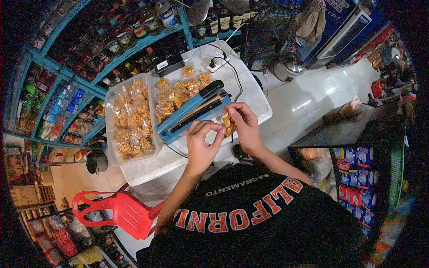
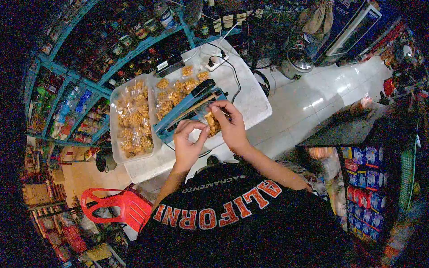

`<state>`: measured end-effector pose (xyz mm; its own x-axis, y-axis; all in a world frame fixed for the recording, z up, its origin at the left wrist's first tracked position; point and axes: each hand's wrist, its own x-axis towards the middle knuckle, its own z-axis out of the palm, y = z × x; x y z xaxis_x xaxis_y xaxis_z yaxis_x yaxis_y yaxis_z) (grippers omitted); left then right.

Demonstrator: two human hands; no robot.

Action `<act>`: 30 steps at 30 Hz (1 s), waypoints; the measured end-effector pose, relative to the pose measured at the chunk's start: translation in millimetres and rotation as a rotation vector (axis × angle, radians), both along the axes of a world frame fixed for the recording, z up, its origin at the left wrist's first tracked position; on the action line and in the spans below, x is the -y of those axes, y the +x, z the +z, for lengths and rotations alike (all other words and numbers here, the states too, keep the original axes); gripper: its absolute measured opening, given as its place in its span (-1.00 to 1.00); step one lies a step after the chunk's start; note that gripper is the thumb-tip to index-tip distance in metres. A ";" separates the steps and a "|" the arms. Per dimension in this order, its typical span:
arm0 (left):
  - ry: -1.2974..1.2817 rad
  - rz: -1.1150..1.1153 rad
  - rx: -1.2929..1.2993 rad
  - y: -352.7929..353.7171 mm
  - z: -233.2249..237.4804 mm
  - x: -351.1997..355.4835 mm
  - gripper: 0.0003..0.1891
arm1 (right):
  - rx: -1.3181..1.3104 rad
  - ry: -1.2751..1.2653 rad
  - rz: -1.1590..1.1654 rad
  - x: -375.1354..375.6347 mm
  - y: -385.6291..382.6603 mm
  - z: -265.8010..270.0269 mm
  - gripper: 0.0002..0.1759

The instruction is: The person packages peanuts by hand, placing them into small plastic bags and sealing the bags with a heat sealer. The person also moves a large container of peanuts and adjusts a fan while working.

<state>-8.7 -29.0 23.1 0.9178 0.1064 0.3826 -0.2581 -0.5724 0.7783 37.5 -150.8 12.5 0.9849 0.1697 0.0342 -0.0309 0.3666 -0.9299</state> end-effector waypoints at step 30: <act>-0.788 -0.145 -0.080 11.7 -5.0 -18.8 -0.88 | 0.437 -0.374 0.118 9.9 9.4 14.7 -0.87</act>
<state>3.0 -10.2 18.1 0.9646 0.1955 0.1769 -0.2138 0.1876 0.9587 46.9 -160.7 27.2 0.8664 0.3565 0.3497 0.3639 0.0289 -0.9310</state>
